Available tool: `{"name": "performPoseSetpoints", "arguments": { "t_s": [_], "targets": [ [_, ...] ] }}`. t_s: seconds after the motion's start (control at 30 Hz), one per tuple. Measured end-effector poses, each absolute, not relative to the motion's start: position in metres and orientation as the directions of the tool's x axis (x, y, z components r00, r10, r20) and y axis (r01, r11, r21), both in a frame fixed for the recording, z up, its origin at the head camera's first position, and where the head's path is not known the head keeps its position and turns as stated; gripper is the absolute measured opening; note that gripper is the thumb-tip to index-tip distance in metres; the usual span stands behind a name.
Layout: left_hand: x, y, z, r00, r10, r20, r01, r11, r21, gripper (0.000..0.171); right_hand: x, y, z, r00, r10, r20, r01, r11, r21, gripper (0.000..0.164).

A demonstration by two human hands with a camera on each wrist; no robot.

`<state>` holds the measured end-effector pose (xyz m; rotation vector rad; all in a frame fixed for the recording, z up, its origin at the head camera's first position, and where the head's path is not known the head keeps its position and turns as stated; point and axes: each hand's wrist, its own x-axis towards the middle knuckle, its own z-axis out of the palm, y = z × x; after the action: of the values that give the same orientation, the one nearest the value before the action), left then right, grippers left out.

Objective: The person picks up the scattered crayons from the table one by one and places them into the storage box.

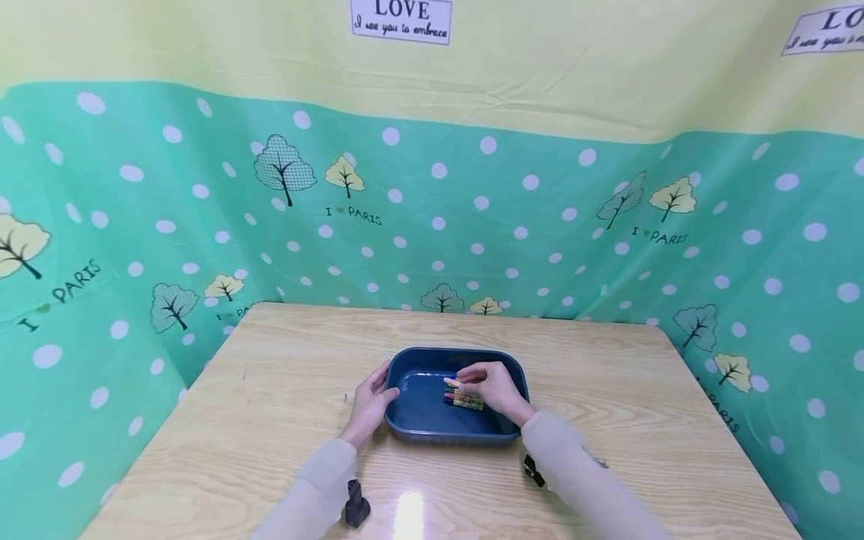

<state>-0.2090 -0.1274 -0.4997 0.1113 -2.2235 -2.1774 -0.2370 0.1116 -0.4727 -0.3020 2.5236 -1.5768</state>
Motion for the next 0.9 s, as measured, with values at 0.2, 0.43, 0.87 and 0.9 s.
{"name": "performPoseSetpoints", "arguments": {
  "t_s": [0.2, 0.43, 0.87, 0.9],
  "targets": [
    [-0.2096, -0.1274, -0.5021, -0.996, -0.078, -0.033, -0.034, 0.022, 0.999, 0.059, -0.2369, 0.1053, -0.4769, -0.964, -0.260, -0.053, -0.081, 0.479, -0.874, 0.018],
    [-0.2096, -0.1267, -0.5029, -0.995, -0.094, -0.028, -0.031, 0.030, 0.999, 0.058, -0.2343, 0.1073, -0.4806, -0.954, -0.277, -0.110, -0.064, 0.551, -0.832, 0.017],
    [-0.2091, -0.1274, -0.5002, -0.996, -0.083, -0.035, -0.037, 0.020, 0.999, 0.058, -0.2338, 0.1078, -0.4814, -0.945, -0.321, -0.058, -0.137, 0.552, -0.823, 0.018],
    [-0.2093, -0.1276, -0.4998, -0.996, -0.082, -0.033, -0.035, 0.020, 0.999, 0.058, -0.2339, 0.1074, -0.4814, -0.946, -0.317, -0.061, -0.130, 0.548, -0.826, 0.018]
  ]
}}
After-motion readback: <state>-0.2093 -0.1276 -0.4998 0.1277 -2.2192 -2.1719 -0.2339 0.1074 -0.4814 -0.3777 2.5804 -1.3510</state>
